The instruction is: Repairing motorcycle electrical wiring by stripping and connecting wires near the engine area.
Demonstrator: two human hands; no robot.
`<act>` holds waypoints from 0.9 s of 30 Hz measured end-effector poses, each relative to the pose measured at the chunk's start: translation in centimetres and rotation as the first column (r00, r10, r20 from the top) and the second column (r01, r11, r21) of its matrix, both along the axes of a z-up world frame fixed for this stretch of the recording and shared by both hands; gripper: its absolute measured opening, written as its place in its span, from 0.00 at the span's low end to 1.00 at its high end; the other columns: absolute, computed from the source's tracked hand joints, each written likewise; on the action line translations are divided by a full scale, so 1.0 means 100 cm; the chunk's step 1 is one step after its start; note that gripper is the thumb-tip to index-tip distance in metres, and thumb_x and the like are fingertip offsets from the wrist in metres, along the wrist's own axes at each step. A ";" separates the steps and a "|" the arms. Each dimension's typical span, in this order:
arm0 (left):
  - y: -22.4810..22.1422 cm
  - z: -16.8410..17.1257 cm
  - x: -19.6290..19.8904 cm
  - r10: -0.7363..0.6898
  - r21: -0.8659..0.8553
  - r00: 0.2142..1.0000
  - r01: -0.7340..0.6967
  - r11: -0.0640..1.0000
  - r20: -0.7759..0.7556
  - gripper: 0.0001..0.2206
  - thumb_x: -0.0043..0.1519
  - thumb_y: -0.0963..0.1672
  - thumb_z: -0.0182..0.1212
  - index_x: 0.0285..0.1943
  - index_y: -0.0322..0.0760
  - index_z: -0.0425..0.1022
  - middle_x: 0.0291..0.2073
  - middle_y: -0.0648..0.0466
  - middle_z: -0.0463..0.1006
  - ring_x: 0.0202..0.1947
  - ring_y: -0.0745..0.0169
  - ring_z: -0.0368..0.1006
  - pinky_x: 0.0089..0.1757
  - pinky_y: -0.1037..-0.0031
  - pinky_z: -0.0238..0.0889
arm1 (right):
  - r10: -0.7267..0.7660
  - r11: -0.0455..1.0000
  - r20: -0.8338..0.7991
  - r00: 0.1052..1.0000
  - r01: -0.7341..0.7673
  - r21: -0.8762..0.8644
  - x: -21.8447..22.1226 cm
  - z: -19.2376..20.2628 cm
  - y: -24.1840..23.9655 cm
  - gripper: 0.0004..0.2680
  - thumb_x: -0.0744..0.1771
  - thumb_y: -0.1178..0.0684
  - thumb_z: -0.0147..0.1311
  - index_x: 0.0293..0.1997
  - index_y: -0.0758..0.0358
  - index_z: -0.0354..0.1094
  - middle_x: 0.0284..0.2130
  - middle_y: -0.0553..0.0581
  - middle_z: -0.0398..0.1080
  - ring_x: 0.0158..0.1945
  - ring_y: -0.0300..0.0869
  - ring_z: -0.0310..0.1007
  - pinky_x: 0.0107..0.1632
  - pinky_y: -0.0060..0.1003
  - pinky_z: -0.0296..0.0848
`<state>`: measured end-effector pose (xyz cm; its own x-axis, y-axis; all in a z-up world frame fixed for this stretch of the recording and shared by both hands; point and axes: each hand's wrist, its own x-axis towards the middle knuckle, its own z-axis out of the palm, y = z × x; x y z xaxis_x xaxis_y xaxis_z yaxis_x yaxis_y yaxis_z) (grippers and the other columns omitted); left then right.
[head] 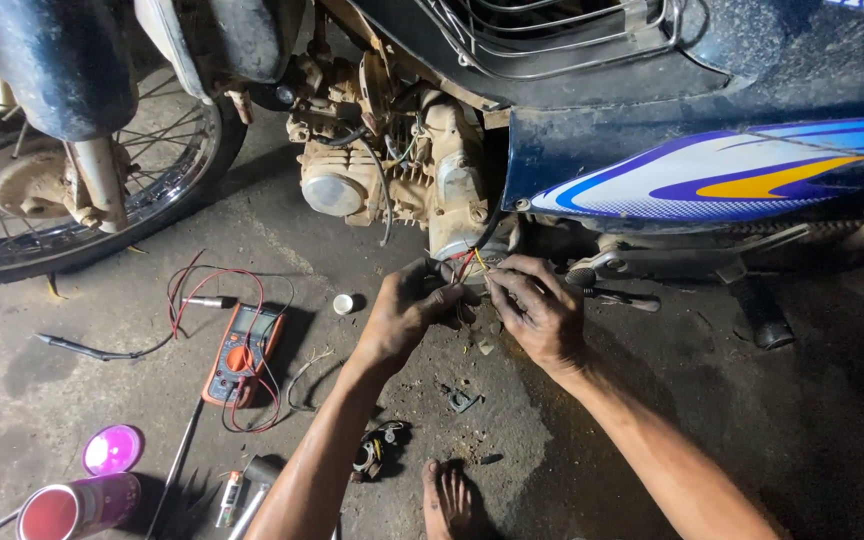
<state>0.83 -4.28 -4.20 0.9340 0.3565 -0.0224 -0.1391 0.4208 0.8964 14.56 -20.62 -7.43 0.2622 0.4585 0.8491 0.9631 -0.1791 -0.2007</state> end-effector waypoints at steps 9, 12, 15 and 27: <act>-0.013 0.006 0.005 0.097 0.292 0.988 -0.128 0.948 0.119 0.09 0.58 0.40 0.71 0.42 0.26 0.81 0.24 0.43 0.81 0.24 0.61 0.79 0.30 0.71 0.76 | -0.007 0.999 0.212 0.977 0.014 -0.029 0.031 -0.028 -0.008 0.04 0.64 0.60 0.65 0.38 0.55 0.79 0.38 0.51 0.76 0.37 0.43 0.80 0.39 0.36 0.78; -0.013 0.007 0.007 0.132 0.361 0.988 -0.154 0.920 0.084 0.08 0.57 0.42 0.73 0.41 0.32 0.84 0.21 0.47 0.81 0.23 0.69 0.74 0.29 0.74 0.72 | 0.009 0.997 0.279 0.960 0.013 -0.077 0.034 -0.029 -0.012 0.04 0.63 0.58 0.66 0.38 0.54 0.79 0.38 0.52 0.76 0.35 0.43 0.79 0.38 0.37 0.79; -0.012 0.015 0.005 0.151 0.368 0.987 -0.158 0.916 0.049 0.06 0.58 0.40 0.69 0.40 0.30 0.84 0.16 0.47 0.79 0.17 0.65 0.73 0.27 0.76 0.70 | 0.026 0.994 0.379 0.925 0.015 -0.107 0.041 -0.037 -0.016 0.05 0.65 0.56 0.61 0.43 0.55 0.79 0.42 0.53 0.77 0.37 0.43 0.79 0.38 0.35 0.77; -0.017 0.014 0.005 0.181 0.447 0.983 -0.165 0.879 0.007 0.09 0.57 0.41 0.68 0.44 0.32 0.84 0.16 0.49 0.80 0.18 0.64 0.75 0.29 0.76 0.70 | 0.115 0.990 -0.051 0.992 -0.119 -0.077 0.016 -0.014 -0.012 0.03 0.64 0.61 0.62 0.38 0.59 0.76 0.39 0.56 0.79 0.37 0.46 0.80 0.38 0.36 0.78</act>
